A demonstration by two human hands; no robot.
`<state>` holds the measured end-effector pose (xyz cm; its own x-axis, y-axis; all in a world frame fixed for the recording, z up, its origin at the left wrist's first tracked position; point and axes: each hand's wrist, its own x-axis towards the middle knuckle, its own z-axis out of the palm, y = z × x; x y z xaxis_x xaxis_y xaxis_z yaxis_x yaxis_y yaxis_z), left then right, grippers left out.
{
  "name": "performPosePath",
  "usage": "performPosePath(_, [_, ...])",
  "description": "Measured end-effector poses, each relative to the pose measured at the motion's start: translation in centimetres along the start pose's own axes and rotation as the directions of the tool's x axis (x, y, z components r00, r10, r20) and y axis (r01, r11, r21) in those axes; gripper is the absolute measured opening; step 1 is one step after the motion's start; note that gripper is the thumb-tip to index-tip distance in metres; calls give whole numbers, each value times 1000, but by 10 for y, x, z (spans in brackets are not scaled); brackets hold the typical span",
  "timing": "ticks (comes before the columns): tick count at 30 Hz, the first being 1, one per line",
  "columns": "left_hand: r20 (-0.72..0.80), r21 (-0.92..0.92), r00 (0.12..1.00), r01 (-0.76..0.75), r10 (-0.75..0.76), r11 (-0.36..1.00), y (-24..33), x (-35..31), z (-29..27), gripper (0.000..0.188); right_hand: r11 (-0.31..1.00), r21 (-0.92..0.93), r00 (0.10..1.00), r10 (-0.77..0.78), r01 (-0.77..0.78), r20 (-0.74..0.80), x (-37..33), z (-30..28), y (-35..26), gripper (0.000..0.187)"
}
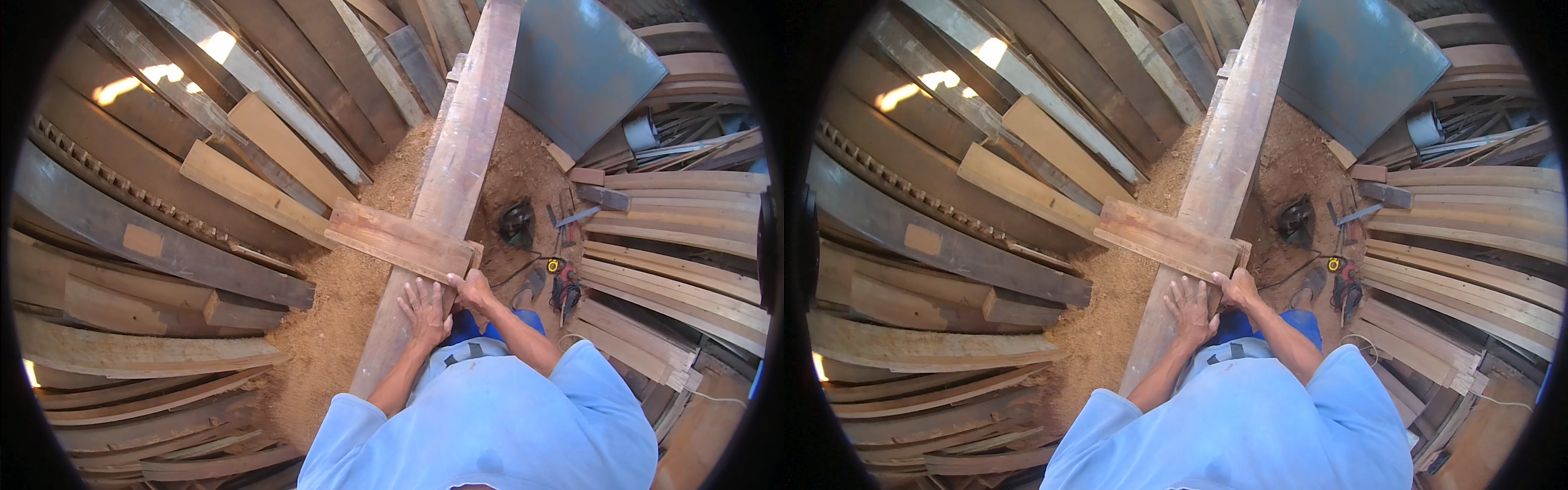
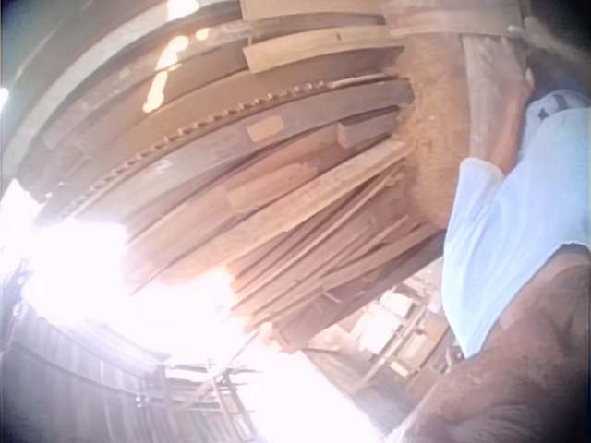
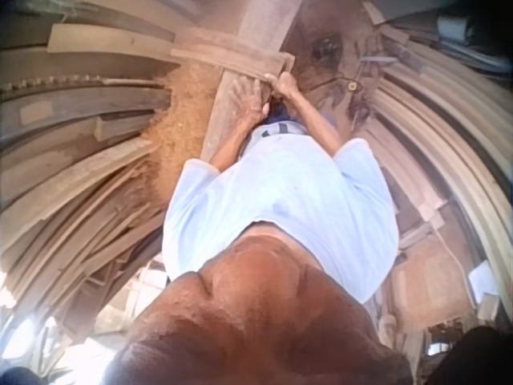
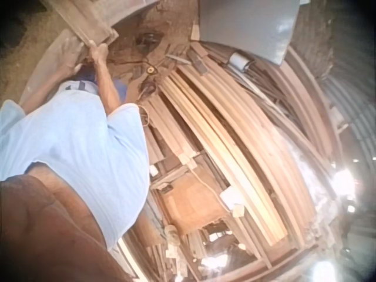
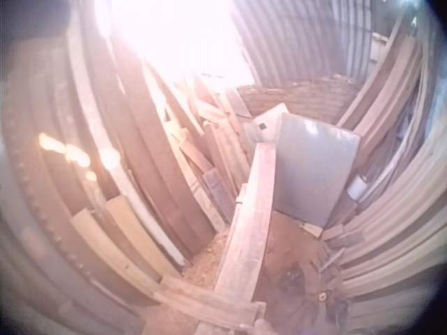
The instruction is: The person measures a wooden plank using a tape measure and marks it with a pencil, then plugs in a power tool and uses a circular saw to cut the plank along the marked line.
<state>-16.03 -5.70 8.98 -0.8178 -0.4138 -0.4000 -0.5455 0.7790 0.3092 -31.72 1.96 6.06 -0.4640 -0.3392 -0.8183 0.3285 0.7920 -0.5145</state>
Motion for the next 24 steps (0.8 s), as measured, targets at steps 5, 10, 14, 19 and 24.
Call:
performPosePath(5, [-119,-18,989,-86,83,996,-3,2,9,91,980,-171,971,-131,97,-198,-2,6,-1,59])
performPosePath(10, [-182,-59,978,-111,98,992,-5,9,14,85,934,-353,958,-144,48,-249,-12,-5,-23,57])
performPosePath(14, [-223,-56,970,-114,99,992,-3,13,14,82,942,-317,960,-185,112,-211,-13,-11,-30,59])
performPosePath(19, [-188,-6,978,-93,90,996,4,13,2,88,968,-234,957,-148,88,-251,-17,-15,-19,57])
performPosePath(24, [-51,-28,998,-37,35,999,9,16,-10,95,976,58,939,-187,212,-287,-19,-27,18,45])
